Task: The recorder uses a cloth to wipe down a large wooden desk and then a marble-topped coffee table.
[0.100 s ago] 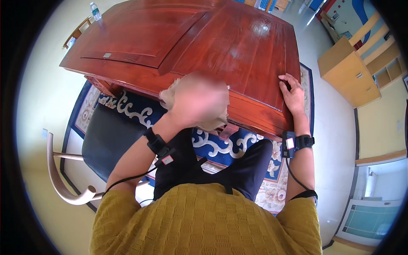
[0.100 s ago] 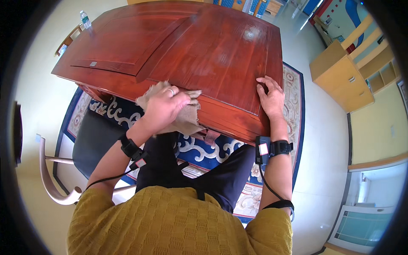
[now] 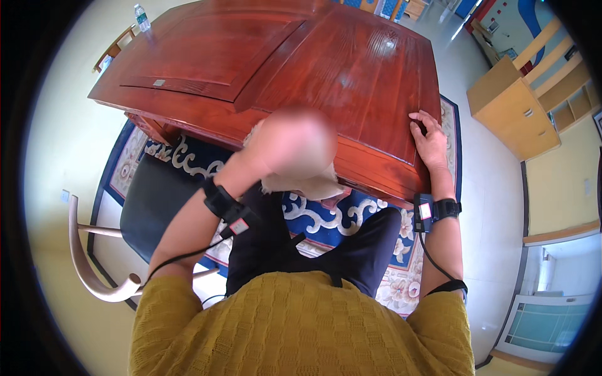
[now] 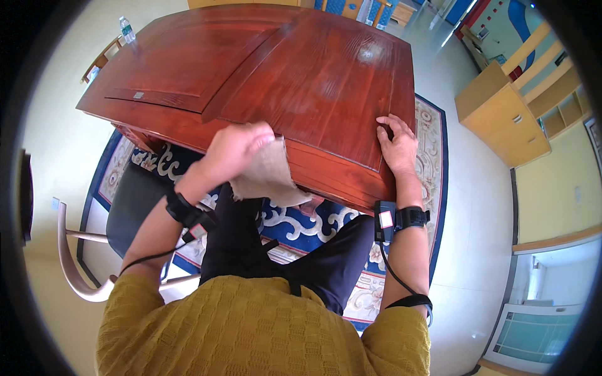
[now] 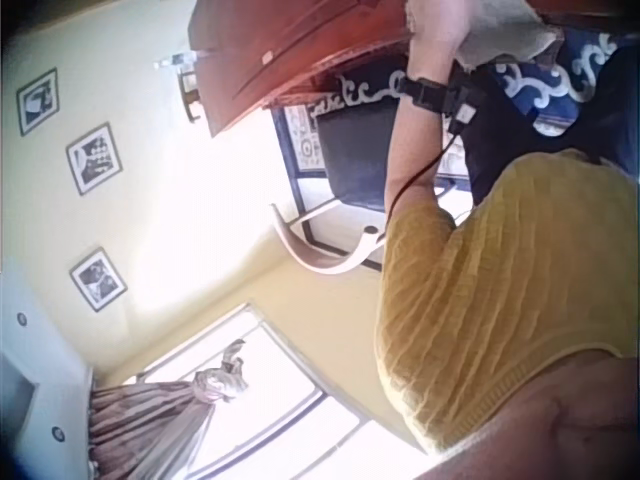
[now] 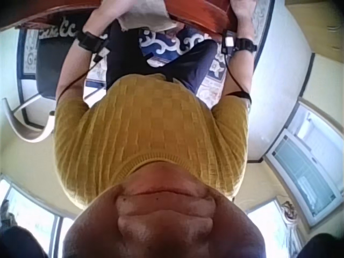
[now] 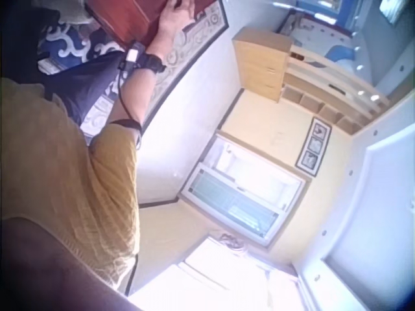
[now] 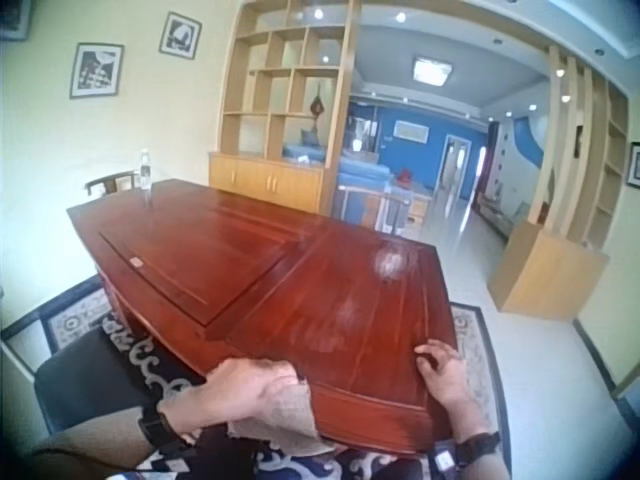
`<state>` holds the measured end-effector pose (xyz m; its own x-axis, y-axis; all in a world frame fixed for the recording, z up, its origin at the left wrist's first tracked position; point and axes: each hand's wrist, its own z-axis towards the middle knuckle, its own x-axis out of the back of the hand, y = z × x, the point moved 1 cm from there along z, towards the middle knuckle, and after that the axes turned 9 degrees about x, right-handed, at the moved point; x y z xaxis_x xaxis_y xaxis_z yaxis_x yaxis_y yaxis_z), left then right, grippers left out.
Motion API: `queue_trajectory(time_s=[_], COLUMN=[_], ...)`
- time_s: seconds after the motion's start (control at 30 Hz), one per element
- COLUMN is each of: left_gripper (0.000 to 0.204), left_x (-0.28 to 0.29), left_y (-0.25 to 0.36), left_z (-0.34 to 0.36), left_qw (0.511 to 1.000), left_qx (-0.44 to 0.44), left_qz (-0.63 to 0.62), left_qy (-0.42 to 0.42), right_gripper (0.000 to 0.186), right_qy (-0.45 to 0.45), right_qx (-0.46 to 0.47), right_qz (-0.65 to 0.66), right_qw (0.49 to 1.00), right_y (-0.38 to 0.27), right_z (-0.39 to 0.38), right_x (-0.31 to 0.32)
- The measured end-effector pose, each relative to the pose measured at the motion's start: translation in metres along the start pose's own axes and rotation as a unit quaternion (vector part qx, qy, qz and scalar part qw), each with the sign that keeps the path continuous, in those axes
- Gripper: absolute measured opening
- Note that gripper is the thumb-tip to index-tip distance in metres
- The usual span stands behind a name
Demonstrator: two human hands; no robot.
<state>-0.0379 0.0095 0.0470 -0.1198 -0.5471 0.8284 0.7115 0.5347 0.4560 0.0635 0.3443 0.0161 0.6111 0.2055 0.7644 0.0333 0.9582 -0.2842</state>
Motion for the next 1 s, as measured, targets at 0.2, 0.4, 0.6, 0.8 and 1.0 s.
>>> queue_trajectory(time_s=[0.2,0.4,0.6,0.8,1.0], left_gripper=[0.019,0.021,0.041,0.054,0.038], left_x=[0.111,0.124,0.021,-0.015,0.037], left_y=[0.029,0.028,-0.019,0.006,-0.069], left_z=[0.046,0.041,-0.012,-0.03,-0.016], left_qw=[0.967,0.942,0.991,0.979,0.931], left_qx=[-0.054,-0.106,-0.09,-0.152,0.016], left_qz=[-0.087,-0.033,0.088,0.123,0.312], left_qy=[0.235,0.317,0.036,0.048,0.188], right_gripper=[0.021,0.021,0.02,0.02,0.019], right_qy=[-0.008,0.001,0.002,0.005,0.017], right_qx=[-0.015,-0.003,0.003,0.005,0.025], right_qz=[-0.015,0.004,-0.008,0.007,-0.007], right_qw=[1.0,1.0,1.0,1.0,1.0], right_y=[0.0,0.008,0.003,0.005,0.003], right_z=[0.001,0.0,0.0,-0.002,-0.001], right_x=[-0.002,-0.002,-0.005,-0.004,-0.001])
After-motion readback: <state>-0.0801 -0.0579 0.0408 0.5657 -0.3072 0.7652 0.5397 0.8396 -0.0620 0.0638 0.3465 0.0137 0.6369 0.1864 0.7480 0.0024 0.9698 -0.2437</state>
